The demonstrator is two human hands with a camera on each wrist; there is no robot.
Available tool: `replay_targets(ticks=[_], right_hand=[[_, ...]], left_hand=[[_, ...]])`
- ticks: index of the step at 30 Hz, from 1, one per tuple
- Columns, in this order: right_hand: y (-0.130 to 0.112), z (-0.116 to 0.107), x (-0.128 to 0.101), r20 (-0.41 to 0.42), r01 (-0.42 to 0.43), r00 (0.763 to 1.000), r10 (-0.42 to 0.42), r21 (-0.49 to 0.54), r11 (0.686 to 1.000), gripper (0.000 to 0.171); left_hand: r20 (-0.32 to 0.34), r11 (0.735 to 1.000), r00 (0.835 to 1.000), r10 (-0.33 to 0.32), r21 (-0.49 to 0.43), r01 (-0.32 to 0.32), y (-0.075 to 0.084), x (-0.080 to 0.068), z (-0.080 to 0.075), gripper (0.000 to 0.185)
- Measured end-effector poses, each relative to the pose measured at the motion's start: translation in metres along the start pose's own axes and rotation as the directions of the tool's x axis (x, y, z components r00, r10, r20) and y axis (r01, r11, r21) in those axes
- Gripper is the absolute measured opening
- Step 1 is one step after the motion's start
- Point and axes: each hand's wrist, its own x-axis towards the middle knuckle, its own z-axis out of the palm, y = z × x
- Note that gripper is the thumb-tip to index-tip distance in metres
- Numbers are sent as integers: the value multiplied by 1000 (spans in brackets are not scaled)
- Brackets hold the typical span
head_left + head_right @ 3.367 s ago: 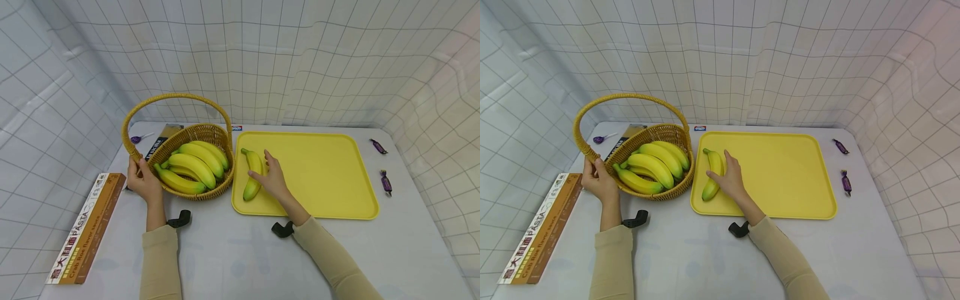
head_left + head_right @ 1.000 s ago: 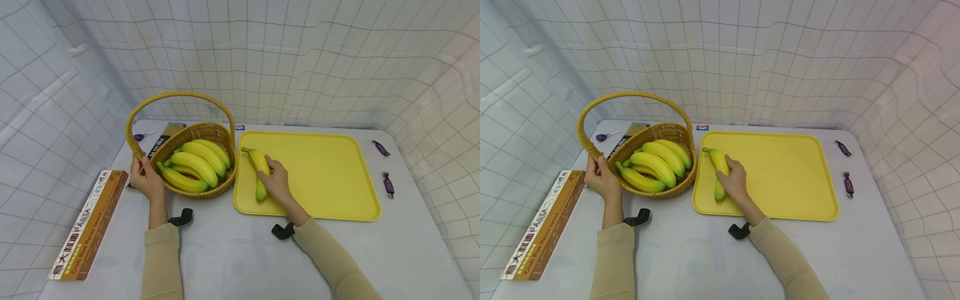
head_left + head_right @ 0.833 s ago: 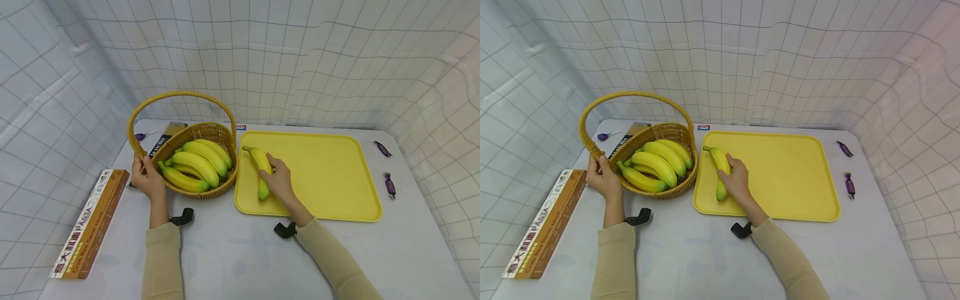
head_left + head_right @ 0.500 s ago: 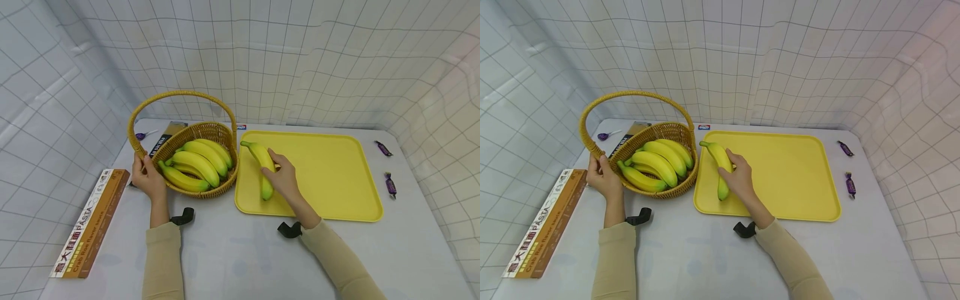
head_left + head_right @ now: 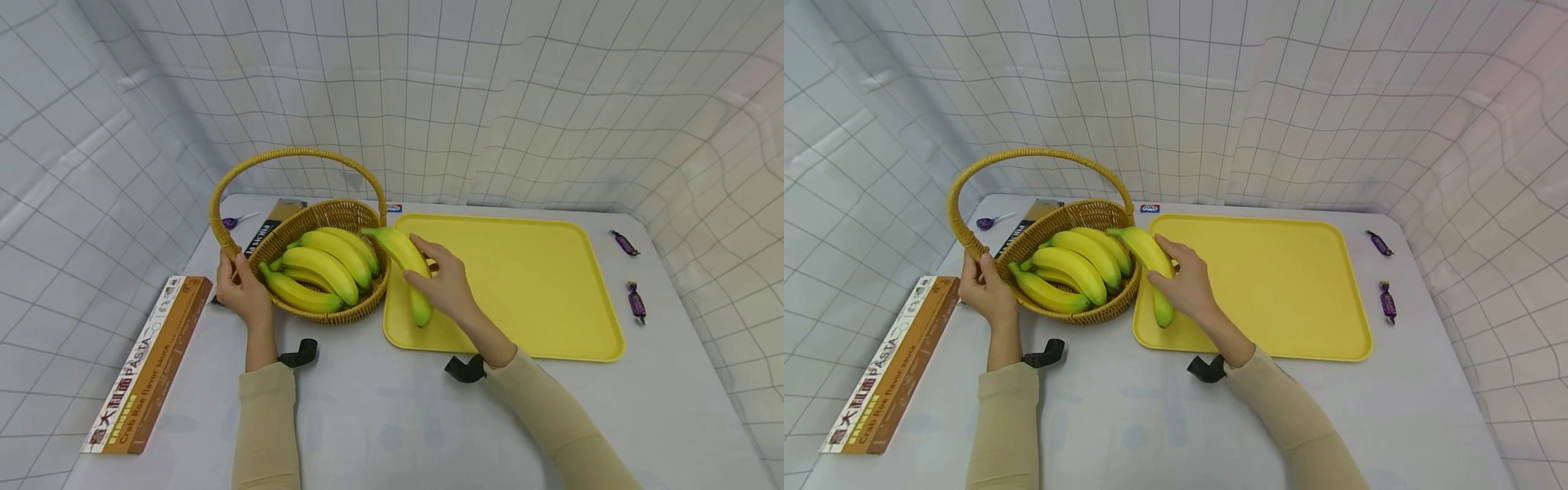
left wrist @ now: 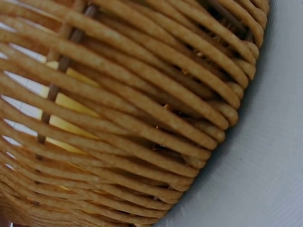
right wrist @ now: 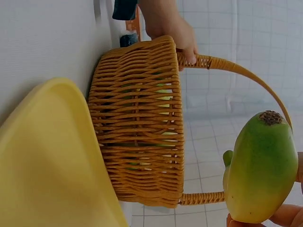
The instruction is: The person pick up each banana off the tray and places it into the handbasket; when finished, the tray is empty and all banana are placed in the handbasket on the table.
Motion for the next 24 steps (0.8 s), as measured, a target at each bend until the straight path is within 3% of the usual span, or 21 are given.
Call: replay_targets(ticks=[10, 18, 24], right_hand=[[-33, 33, 31, 95, 178, 981, -170, -89, 980, 57], [-49, 59, 67, 185, 227, 963, -195, -172, 958, 57], [-47, 71, 93, 232, 223, 957, -176, -192, 956, 57]], left_hand=[[-8, 999, 999, -37, 35, 37, -11, 4, 2, 33], [-2, 998, 999, -50, 50, 50, -17, 5, 2, 34], [-7, 998, 999, -47, 33, 47, -32, 11, 2, 33]])
